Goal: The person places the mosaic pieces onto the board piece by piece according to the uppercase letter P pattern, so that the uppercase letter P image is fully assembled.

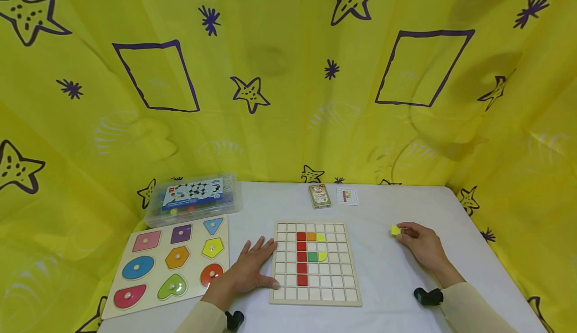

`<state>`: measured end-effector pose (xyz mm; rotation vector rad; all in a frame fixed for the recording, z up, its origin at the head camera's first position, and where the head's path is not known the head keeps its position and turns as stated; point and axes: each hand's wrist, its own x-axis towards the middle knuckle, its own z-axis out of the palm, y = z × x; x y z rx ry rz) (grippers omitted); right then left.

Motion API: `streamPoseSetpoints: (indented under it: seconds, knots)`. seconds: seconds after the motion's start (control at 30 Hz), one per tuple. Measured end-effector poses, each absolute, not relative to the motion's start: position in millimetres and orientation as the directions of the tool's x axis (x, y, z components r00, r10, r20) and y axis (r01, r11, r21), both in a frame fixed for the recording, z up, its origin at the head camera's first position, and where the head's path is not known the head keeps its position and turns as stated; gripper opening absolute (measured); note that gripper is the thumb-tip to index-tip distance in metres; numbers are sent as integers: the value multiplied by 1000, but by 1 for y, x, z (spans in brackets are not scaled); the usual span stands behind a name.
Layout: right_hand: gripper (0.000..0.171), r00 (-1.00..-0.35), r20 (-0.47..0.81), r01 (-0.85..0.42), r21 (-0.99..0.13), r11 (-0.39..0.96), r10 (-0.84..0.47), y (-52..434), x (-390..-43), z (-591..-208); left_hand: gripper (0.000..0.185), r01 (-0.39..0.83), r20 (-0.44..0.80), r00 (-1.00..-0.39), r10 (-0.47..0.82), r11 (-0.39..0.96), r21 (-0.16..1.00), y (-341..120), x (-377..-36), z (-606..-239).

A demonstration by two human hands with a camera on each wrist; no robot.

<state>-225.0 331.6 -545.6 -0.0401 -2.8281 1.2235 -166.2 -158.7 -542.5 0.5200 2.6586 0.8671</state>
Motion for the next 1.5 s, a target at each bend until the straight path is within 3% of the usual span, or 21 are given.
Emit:
streamPoseSetpoints:
  seconds: [0.7,1.5]
  knots:
    - [28,-991,113,-59,-856,513,76,275,-234,-547,110,235,-170,-894,414,758,609,-158,-164,-541]
    - [25,-997,-14,-19,-900,435,-73,185,-223,-543,109,234,-173,-893,415,757,609,-158,-165,-541]
